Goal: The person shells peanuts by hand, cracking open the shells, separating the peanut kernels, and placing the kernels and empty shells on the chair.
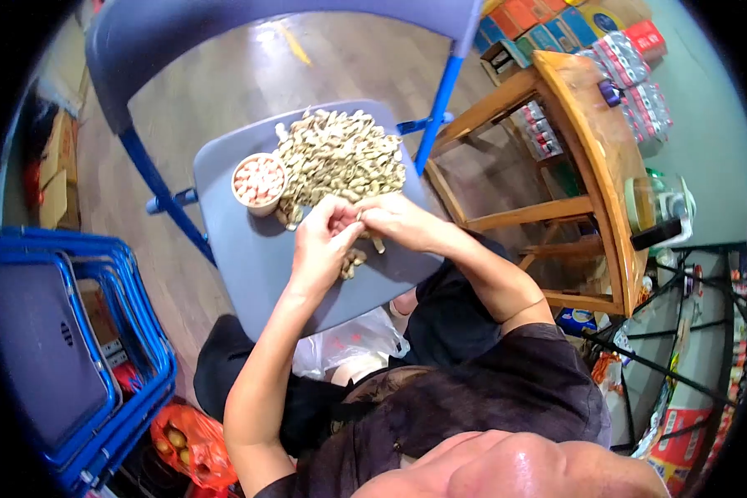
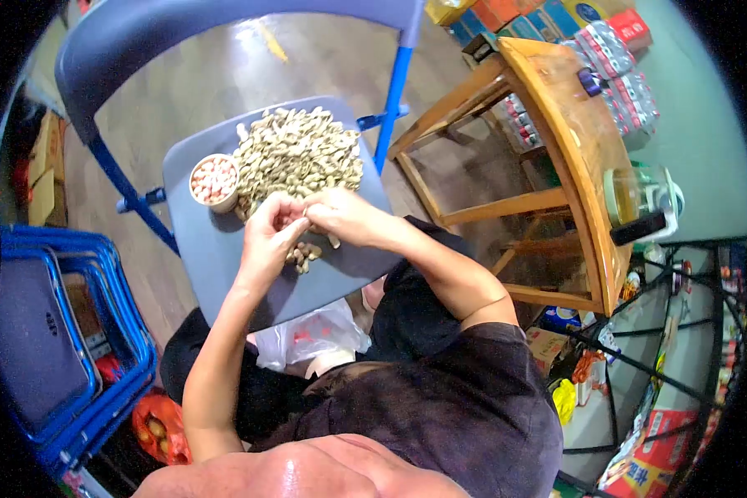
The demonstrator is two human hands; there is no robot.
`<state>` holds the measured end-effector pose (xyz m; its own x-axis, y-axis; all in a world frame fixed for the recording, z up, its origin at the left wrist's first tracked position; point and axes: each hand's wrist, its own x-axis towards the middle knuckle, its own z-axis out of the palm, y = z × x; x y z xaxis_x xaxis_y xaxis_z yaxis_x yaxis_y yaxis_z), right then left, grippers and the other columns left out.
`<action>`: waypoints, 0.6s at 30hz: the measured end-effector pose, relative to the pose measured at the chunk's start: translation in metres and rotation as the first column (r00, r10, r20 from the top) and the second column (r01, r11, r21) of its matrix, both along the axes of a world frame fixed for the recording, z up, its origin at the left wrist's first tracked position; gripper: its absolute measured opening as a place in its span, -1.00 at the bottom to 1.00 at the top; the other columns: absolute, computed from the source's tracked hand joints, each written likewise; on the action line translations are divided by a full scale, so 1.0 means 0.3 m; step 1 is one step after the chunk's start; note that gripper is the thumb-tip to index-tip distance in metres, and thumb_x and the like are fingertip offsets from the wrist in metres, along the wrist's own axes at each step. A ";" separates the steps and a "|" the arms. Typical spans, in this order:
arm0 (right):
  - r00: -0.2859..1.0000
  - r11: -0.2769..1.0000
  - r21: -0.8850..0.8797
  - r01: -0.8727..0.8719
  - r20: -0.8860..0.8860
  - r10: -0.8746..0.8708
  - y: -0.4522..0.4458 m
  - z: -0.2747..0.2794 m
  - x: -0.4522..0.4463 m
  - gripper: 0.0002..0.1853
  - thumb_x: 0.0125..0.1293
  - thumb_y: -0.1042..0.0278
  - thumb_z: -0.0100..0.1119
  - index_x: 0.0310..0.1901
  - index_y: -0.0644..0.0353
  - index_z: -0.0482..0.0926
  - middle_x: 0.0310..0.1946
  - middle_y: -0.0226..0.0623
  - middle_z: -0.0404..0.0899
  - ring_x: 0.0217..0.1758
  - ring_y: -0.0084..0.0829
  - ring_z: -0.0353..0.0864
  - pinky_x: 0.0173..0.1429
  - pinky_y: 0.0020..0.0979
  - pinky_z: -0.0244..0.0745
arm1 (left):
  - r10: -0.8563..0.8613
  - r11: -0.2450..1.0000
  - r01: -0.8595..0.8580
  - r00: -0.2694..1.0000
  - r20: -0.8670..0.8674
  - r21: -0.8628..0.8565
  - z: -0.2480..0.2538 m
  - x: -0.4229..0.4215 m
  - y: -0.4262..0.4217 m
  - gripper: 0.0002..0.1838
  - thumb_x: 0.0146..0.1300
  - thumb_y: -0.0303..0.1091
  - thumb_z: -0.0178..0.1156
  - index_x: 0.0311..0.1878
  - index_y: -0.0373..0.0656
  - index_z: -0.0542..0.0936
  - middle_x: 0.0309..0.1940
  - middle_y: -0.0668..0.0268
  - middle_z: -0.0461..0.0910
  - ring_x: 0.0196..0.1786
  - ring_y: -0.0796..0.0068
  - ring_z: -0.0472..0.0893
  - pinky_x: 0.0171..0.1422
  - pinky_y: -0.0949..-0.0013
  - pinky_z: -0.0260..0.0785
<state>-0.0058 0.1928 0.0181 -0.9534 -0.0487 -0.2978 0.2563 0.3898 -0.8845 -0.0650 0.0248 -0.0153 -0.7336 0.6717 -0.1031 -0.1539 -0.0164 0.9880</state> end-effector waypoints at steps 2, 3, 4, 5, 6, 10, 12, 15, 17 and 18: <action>0.998 0.998 0.013 -0.057 0.000 0.057 0.001 0.018 0.004 -0.63 0.20 0.18 -0.07 -0.35 0.38 0.55 -0.54 -0.13 0.54 -0.46 -0.35 0.50 -0.28 -0.26 0.42 | -0.036 0.999 0.036 0.999 -0.016 0.016 -0.004 -0.008 -0.002 -0.86 0.18 -0.55 0.26 -0.28 -0.15 0.49 -0.48 0.57 0.41 -0.44 0.82 0.33 -0.37 0.66 0.20; 0.998 0.996 0.059 -0.060 -0.008 0.061 0.003 0.009 0.006 -0.64 0.19 0.18 -0.07 -0.35 0.37 0.56 -0.52 -0.06 0.55 -0.46 -0.30 0.52 -0.28 -0.23 0.42 | -0.054 0.998 0.053 0.998 0.042 0.034 -0.021 -0.010 -0.002 -0.87 0.17 -0.54 0.27 -0.29 -0.16 0.49 -0.48 0.57 0.41 -0.44 0.81 0.32 -0.37 0.66 0.20; 0.998 0.993 0.100 -0.063 -0.014 0.065 -0.002 0.012 0.006 -0.64 0.18 0.18 -0.06 -0.34 0.37 0.56 -0.50 0.01 0.56 -0.45 -0.24 0.54 -0.27 -0.20 0.43 | -0.072 0.997 0.068 0.992 0.103 0.047 -0.037 -0.011 -0.002 -0.87 0.17 -0.53 0.27 -0.31 -0.17 0.48 -0.48 0.56 0.42 -0.44 0.81 0.31 -0.37 0.66 0.21; 0.997 0.987 0.144 -0.073 0.008 0.073 -0.005 0.024 0.008 -0.65 0.16 0.18 -0.04 -0.34 0.36 0.57 -0.49 0.08 0.55 -0.45 -0.15 0.56 -0.26 -0.16 0.43 | -0.088 0.995 0.083 0.993 0.080 0.055 -0.047 -0.011 -0.001 -0.87 0.17 -0.53 0.27 -0.31 -0.17 0.48 -0.48 0.56 0.42 -0.44 0.81 0.31 -0.37 0.66 0.21; 0.997 0.982 0.175 -0.074 0.009 0.074 -0.008 0.017 0.006 -0.65 0.16 0.18 -0.04 -0.36 0.36 0.56 -0.51 0.08 0.54 -0.45 -0.14 0.56 -0.26 -0.16 0.43 | -0.097 0.993 0.085 0.985 0.143 0.086 -0.048 -0.010 -0.002 -0.88 0.19 -0.53 0.26 -0.29 -0.16 0.49 -0.47 0.55 0.43 -0.44 0.82 0.33 -0.38 0.67 0.21; 0.999 0.985 0.170 -0.038 -0.032 0.044 -0.027 0.046 0.019 -0.65 0.17 0.18 -0.05 -0.29 0.31 0.61 -0.45 0.06 0.59 -0.40 -0.12 0.60 -0.22 -0.16 0.46 | -0.169 0.982 0.148 0.963 0.210 0.115 -0.029 -0.017 -0.025 -0.91 0.28 -0.47 0.21 -0.21 -0.12 0.48 -0.46 0.50 0.50 -0.45 0.78 0.41 -0.40 0.66 0.23; 0.996 0.983 0.179 -0.041 -0.075 0.055 -0.031 0.054 0.025 -0.64 0.17 0.18 -0.06 -0.22 0.26 0.63 -0.41 0.06 0.62 -0.34 -0.09 0.64 -0.17 -0.15 0.48 | -0.171 0.982 0.147 0.962 0.214 0.122 -0.013 -0.007 -0.025 -0.90 0.29 -0.43 0.22 -0.22 -0.11 0.48 -0.46 0.51 0.49 -0.44 0.78 0.42 -0.37 0.66 0.24; 0.973 0.949 0.314 -0.035 -0.207 0.104 -0.050 0.043 0.036 -0.68 0.19 0.19 -0.05 -0.26 0.24 0.61 -0.46 0.06 0.59 -0.40 -0.03 0.61 -0.22 -0.12 0.47 | -0.154 0.986 0.132 0.958 0.241 0.103 -0.006 0.006 -0.034 -0.93 0.32 -0.43 0.19 -0.22 -0.11 0.48 -0.44 0.51 0.50 -0.45 0.77 0.43 -0.35 0.64 0.31; 0.950 0.901 0.433 0.000 -0.281 0.135 -0.066 0.043 0.050 -0.72 0.20 0.22 -0.03 -0.35 0.27 0.58 -0.51 0.10 0.57 -0.40 0.09 0.58 -0.27 -0.04 0.45 | -0.152 0.980 0.065 0.854 0.497 0.188 -0.013 0.013 -0.039 -0.94 0.36 -0.38 0.17 -0.21 -0.10 0.49 -0.42 0.51 0.50 -0.43 0.75 0.45 -0.31 0.62 0.35; 0.950 0.903 0.430 -0.002 -0.281 0.136 -0.072 0.040 0.054 -0.72 0.20 0.22 -0.03 -0.35 0.27 0.58 -0.51 0.10 0.57 -0.40 0.09 0.58 -0.27 -0.04 0.45 | -0.148 0.981 0.063 0.854 0.498 0.184 -0.019 0.012 -0.042 -0.94 0.36 -0.38 0.17 -0.21 -0.10 0.49 -0.42 0.51 0.50 -0.43 0.75 0.45 -0.31 0.62 0.35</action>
<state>0.0103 0.1712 0.0300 -0.9986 -0.0521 -0.0087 -0.0332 0.7476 -0.6634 -0.0616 0.0124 -0.0209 -0.5316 0.7806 -0.3287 -0.6420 -0.1182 0.7576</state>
